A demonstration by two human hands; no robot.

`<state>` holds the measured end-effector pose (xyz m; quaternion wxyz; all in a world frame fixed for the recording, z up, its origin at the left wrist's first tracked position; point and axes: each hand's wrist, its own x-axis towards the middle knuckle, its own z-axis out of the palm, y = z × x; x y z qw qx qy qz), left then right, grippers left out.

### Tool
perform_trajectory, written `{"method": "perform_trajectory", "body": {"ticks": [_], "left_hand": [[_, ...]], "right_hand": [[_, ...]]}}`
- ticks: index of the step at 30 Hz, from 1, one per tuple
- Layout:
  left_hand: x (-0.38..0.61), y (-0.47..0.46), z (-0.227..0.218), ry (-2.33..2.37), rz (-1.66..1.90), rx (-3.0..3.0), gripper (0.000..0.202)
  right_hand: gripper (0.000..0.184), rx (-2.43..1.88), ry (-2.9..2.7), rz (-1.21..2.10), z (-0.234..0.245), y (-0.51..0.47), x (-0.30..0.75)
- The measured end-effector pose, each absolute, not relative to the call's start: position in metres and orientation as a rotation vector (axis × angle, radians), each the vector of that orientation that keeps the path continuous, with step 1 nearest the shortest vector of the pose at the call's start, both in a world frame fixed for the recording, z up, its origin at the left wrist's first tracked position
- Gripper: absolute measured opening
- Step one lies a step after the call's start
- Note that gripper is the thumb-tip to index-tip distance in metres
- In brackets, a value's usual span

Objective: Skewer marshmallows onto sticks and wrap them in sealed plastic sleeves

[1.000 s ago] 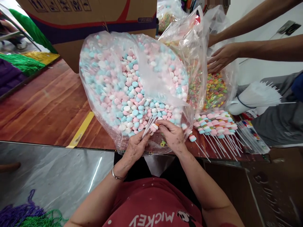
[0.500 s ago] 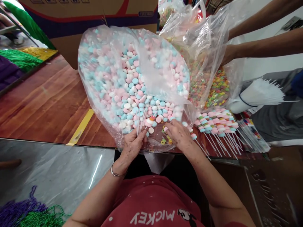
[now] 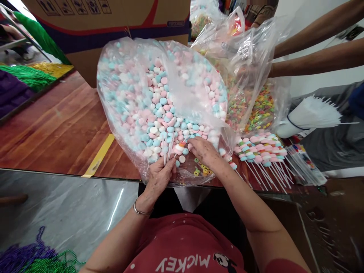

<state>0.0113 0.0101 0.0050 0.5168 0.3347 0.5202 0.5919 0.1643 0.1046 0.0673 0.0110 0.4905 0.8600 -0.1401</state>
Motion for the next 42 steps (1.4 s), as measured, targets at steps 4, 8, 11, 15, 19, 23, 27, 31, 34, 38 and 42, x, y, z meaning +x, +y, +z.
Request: {"method": "perform_trajectory", "body": {"ticks": [4,8,11,15,19,23,27,31,34,38,42], "left_hand": [[0.011,0.010,0.006,1.254,1.414,0.804,0.035],[0.011,0.009,0.004,1.245,1.408,0.794,0.038],[0.011,0.009,0.003,1.243,1.384,0.808,0.038],[0.010,0.008,0.000,1.268,1.356,0.865,0.036],[0.008,0.010,-0.005,1.305,1.286,1.078,0.028],[0.009,0.010,-0.003,1.381,1.174,1.305,0.030],[0.011,0.011,0.007,1.448,1.122,1.381,0.032],[0.013,0.012,0.012,1.485,1.098,1.370,0.034],[0.014,0.012,0.013,1.497,1.102,1.363,0.033],[0.014,0.011,0.014,1.489,1.124,1.357,0.032],[0.014,0.011,0.014,1.474,1.130,1.352,0.032]], "right_hand": [[0.026,1.433,2.600,-0.331,0.067,0.109,0.161],[0.027,1.430,2.619,-0.185,0.065,0.102,0.159],[0.028,1.483,2.664,-0.066,0.059,0.091,0.156],[0.022,1.769,2.833,-0.481,0.047,0.089,0.164],[0.026,2.164,2.667,-1.993,0.038,0.098,0.182],[0.039,2.123,2.293,-2.746,0.037,0.102,0.188],[0.037,2.152,2.347,-2.707,0.039,0.100,0.186],[0.039,2.218,2.419,-2.548,0.039,0.098,0.187],[0.038,2.209,2.477,-2.483,0.037,0.094,0.187],[0.034,2.249,2.592,-2.313,0.034,0.087,0.186],[0.032,2.309,2.733,-2.157,0.030,0.085,0.184]]}}
